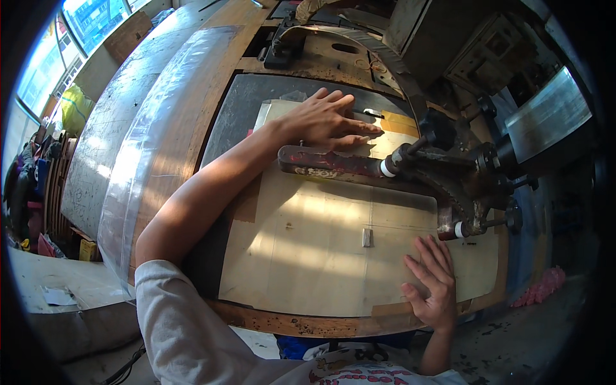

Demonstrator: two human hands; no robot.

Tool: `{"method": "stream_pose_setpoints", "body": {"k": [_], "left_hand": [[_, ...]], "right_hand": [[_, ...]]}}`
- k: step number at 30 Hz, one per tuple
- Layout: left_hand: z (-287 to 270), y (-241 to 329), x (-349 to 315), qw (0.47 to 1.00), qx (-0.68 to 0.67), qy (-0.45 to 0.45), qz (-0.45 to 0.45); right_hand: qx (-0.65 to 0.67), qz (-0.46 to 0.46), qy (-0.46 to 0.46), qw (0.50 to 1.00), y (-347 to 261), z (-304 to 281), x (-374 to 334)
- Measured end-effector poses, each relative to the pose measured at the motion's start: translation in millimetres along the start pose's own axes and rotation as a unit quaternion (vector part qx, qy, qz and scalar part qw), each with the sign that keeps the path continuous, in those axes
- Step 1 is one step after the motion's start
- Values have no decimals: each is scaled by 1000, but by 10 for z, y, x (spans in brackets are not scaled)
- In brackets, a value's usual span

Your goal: The person positions plastic film sheets onto a template on the worktable, presses them under a heat sealing machine, and removes and gathers the finished plastic sleeves.

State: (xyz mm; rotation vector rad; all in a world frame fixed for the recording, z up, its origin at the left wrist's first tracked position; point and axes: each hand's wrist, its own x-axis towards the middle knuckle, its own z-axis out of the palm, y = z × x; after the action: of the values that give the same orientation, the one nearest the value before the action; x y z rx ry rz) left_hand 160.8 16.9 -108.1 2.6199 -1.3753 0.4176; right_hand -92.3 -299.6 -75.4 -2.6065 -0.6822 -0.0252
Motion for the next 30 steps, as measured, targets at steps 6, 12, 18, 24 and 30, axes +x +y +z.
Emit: {"method": "stream_pose_setpoints", "body": {"k": [6, 12, 18, 24, 30], "left_hand": [[-49, 9, -22, 998, -55, -17, -8], [-108, 60, -3, 997, -53, -51, -32], [-119, 68, 0, 996, -68, -54, -38], [78, -63, -38, 998, -23, 45, 35], [140, -100, -13, 999, -22, 40, 22]], "right_hand": [[-33, -42, -25, 998, 27, -25, 34], [-5, -41, -30, 999, 15, -8, 13], [-6, -46, -30, 998, 15, -19, 24], [6, -48, -25, 998, 32, -19, 13], [14, -46, -23, 999, 83, -7, -5]]}}
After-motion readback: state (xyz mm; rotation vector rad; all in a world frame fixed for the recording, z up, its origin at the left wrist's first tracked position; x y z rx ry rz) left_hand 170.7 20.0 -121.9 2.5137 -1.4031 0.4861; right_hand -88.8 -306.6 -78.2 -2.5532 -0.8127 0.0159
